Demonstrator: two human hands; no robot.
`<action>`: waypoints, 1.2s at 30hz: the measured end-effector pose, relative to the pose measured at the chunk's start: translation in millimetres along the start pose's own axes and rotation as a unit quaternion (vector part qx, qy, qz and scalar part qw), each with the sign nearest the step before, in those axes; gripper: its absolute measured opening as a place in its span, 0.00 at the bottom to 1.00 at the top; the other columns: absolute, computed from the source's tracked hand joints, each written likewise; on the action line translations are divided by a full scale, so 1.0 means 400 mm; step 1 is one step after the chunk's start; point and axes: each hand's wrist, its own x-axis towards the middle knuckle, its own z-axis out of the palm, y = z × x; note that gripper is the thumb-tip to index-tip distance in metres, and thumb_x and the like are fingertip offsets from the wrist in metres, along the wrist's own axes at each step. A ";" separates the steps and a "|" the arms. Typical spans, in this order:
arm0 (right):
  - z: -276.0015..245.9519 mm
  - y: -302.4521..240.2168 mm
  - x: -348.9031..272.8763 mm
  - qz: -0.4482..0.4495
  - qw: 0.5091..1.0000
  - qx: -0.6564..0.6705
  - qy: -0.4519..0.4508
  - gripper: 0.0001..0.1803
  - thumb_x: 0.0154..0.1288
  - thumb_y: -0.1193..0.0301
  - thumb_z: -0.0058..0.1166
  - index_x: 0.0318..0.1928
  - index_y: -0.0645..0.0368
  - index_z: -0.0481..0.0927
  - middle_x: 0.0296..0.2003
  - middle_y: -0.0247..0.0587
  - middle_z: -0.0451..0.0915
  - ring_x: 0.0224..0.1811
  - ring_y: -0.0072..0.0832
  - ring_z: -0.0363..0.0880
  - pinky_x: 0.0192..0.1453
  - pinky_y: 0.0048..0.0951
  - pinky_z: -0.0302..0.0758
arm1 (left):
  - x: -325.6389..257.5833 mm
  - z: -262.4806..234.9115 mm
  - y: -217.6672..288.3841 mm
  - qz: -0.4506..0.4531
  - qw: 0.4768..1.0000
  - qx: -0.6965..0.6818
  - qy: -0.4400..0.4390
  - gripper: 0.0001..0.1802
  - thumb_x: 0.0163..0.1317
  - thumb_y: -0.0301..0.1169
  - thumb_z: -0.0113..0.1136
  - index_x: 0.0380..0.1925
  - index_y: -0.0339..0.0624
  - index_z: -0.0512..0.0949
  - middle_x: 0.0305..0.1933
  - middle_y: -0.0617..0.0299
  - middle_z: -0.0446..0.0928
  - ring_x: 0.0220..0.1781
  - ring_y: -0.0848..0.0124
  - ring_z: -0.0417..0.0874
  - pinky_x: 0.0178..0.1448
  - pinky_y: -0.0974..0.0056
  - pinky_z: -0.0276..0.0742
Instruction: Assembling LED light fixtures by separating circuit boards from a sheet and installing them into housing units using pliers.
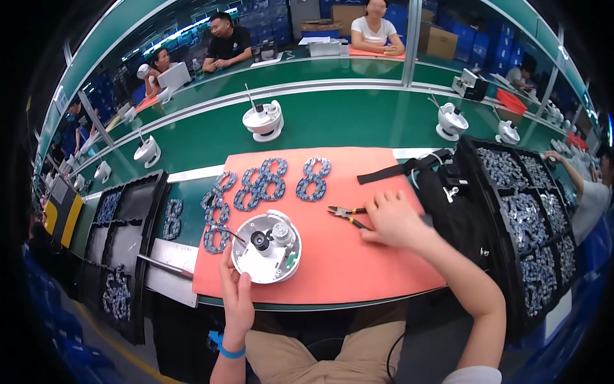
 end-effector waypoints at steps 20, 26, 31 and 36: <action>0.020 0.000 0.035 0.155 0.922 0.315 0.163 0.15 0.53 0.74 0.57 0.42 0.64 0.76 0.33 0.50 0.78 0.33 0.38 0.79 0.37 0.36 0.74 | 0.143 -0.044 -0.035 0.041 0.999 -0.015 -0.029 0.20 0.59 0.17 0.50 0.54 0.34 0.75 0.44 0.59 0.71 0.46 0.71 0.76 0.46 0.69 0.75; -0.088 -0.011 0.086 -0.033 0.916 0.313 0.247 0.23 0.47 0.79 0.59 0.47 0.63 0.71 0.42 0.44 0.73 0.43 0.39 0.74 0.44 0.32 0.73 | 0.161 -0.078 0.028 0.105 0.973 0.190 -0.079 0.14 0.53 0.23 0.60 0.42 0.39 0.82 0.39 0.58 0.71 0.42 0.66 0.74 0.45 0.64 0.72; -0.187 -0.078 0.144 -0.138 0.945 0.211 0.211 0.28 0.39 0.79 0.62 0.47 0.59 0.73 0.43 0.39 0.74 0.47 0.37 0.72 0.47 0.32 0.72 | 0.178 -0.086 0.052 0.128 0.949 0.285 -0.051 0.15 0.50 0.24 0.67 0.40 0.39 0.83 0.32 0.62 0.71 0.37 0.69 0.71 0.41 0.67 0.69; -0.207 -0.105 0.175 -0.202 0.950 0.118 0.206 0.25 0.41 0.73 0.65 0.45 0.57 0.75 0.40 0.35 0.74 0.46 0.34 0.71 0.51 0.33 0.66 | 0.197 -0.077 0.064 0.171 0.934 0.308 -0.059 0.07 0.53 0.23 0.65 0.33 0.35 0.81 0.29 0.58 0.72 0.33 0.65 0.71 0.37 0.62 0.67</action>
